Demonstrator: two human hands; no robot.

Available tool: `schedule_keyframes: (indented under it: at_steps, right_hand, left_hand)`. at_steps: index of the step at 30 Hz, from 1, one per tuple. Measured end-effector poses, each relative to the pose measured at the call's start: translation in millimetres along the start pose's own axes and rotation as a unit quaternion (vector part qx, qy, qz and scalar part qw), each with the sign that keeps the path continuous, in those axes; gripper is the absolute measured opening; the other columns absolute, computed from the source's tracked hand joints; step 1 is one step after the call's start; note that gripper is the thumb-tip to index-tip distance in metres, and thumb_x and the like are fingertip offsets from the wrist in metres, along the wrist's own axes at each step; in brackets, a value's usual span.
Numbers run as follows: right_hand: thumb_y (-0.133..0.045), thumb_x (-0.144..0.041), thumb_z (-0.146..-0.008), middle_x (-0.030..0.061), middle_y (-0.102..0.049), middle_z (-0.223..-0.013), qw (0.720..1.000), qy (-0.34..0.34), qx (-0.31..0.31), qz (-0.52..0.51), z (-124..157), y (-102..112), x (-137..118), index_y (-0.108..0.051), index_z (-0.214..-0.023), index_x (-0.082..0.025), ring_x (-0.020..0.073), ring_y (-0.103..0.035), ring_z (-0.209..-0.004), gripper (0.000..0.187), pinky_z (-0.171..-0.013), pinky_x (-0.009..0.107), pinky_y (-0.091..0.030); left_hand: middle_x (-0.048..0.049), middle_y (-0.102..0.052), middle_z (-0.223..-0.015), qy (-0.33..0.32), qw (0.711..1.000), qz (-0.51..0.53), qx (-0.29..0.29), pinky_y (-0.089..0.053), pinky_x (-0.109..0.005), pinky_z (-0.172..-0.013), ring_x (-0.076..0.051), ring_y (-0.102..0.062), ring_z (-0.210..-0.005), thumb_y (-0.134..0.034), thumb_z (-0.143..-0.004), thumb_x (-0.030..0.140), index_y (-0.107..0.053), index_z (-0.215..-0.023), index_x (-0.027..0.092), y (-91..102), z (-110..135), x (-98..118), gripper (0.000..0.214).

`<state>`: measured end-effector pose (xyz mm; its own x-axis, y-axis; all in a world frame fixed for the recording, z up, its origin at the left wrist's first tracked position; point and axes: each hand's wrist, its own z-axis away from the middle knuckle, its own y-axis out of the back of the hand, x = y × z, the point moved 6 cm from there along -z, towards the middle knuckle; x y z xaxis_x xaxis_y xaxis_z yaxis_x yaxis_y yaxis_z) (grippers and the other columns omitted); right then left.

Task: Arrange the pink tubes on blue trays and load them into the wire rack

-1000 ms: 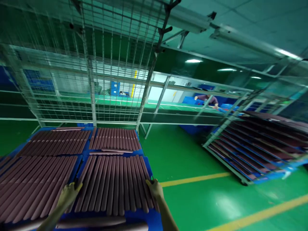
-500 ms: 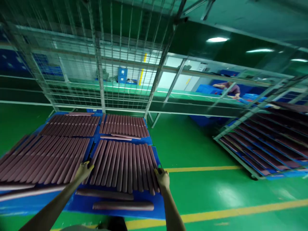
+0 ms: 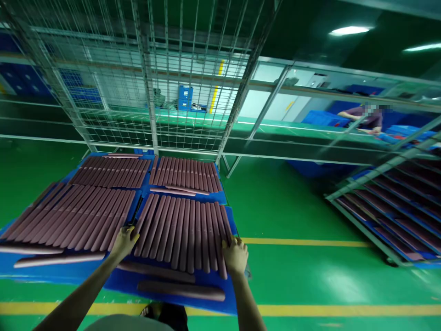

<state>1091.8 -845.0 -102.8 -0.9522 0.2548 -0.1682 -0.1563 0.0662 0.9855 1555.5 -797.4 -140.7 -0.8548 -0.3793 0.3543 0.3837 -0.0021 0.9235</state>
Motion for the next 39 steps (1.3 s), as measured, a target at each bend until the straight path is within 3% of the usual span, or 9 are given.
schedule_keyframes:
  at_steps: [7, 11, 14, 18, 21, 27, 33, 39]
  right_hand:
    - [-0.042, -0.035, -0.088, 0.0149, -0.056, -0.117, 0.999, 0.031, 0.004, 0.012, 0, -6, 5, -0.052, -0.12, -0.012, 0.0308, -0.049, -0.104, 0.041, -0.087, 0.038, -0.038]
    - [-0.044, -0.037, -0.088, 0.0152, -0.058, -0.111, 0.999, 0.026, -0.015, 0.031, -3, -11, 7, -0.047, -0.124, -0.009, 0.0305, -0.051, -0.102, 0.045, -0.087, 0.037, -0.039]
    - [-0.043, -0.039, -0.089, 0.0152, -0.057, -0.11, 0.998, 0.018, -0.045, 0.045, -5, -9, 4, -0.044, -0.126, -0.009, 0.0309, -0.051, -0.103, 0.048, -0.088, 0.037, -0.04]
    - [-0.042, -0.038, -0.089, 0.0156, -0.053, -0.118, 0.994, 0.002, -0.104, 0.042, -13, -3, -1, -0.038, -0.13, -0.009, 0.0313, -0.049, -0.11, 0.05, -0.092, 0.037, -0.04]
    - [-0.043, -0.038, -0.088, 0.018, -0.053, -0.117, 0.984, -0.018, -0.172, 0.039, -22, -2, -1, -0.034, -0.131, -0.008, 0.0323, -0.05, -0.112, 0.054, -0.091, 0.038, -0.041]
    - [-0.046, -0.033, -0.084, 0.0178, -0.057, -0.109, 0.972, -0.022, -0.234, 0.022, -36, -3, -4, -0.045, -0.114, -0.008, 0.0286, -0.059, -0.102, 0.039, -0.083, 0.035, -0.046]
    - [-0.045, -0.032, -0.082, 0.0173, -0.062, -0.105, 0.968, -0.04, -0.249, 0.015, -36, 0, -7, -0.042, -0.118, -0.011, 0.0296, -0.061, -0.099, 0.041, -0.081, 0.039, -0.047]
    - [-0.046, -0.03, -0.079, 0.0186, -0.063, -0.105, 0.967, -0.049, -0.249, 0.007, -39, -1, -4, -0.044, -0.116, -0.01, 0.0314, -0.061, -0.099, 0.042, -0.081, 0.04, -0.047]
  left_hand:
    - [-0.015, -0.053, -0.113, -0.083, 0.989, 0.01, 0.12, -0.042, -0.039, -0.098, -0.026, -0.05, -0.11, -0.051, -0.084, 0.024, -0.058, -0.115, 0.008, 11.0, 5, 12, 0.036]
    - [-0.0154, -0.054, -0.111, -0.14, 0.974, 0.052, 0.169, -0.045, -0.041, -0.096, -0.026, -0.053, -0.108, -0.048, -0.086, 0.024, -0.058, -0.113, 0.008, 17.7, 11, 42, 0.033]
    - [-0.0134, -0.055, -0.115, -0.173, 0.972, 0.108, 0.112, -0.047, -0.038, -0.096, -0.023, -0.056, -0.108, -0.046, -0.086, 0.02, -0.056, -0.115, 0.012, 7.7, 24, 89, 0.032]
    - [-0.0102, -0.057, -0.121, -0.236, 0.959, 0.147, -0.049, -0.045, -0.036, -0.101, -0.02, -0.055, -0.114, -0.049, -0.082, 0.016, -0.052, -0.121, 0.015, -23.6, 48, 168, 0.039]
    - [-0.0157, -0.052, -0.129, -0.228, 0.962, 0.105, -0.108, -0.039, -0.039, -0.106, -0.025, -0.047, -0.124, -0.051, -0.08, 0.013, -0.05, -0.124, 0.009, -42.1, 51, 202, 0.044]
    - [-0.017, -0.051, -0.128, -0.175, 0.981, 0.021, -0.083, -0.037, -0.041, -0.106, -0.027, -0.045, -0.124, -0.046, -0.082, 0.01, -0.047, -0.127, 0.006, -47.9, 32, 210, 0.045]
    - [-0.02, -0.051, -0.125, -0.17, 0.979, -0.074, -0.086, -0.037, -0.041, -0.103, -0.03, -0.047, -0.118, -0.053, -0.081, 0.019, -0.042, -0.132, 0.0, -43.6, 30, 233, 0.055]
    - [-0.0258, -0.051, -0.123, -0.097, 0.983, -0.107, -0.111, -0.04, -0.037, -0.098, -0.032, -0.049, -0.116, -0.063, -0.079, 0.029, -0.03, -0.138, -0.006, -46.8, 12, 238, 0.077]
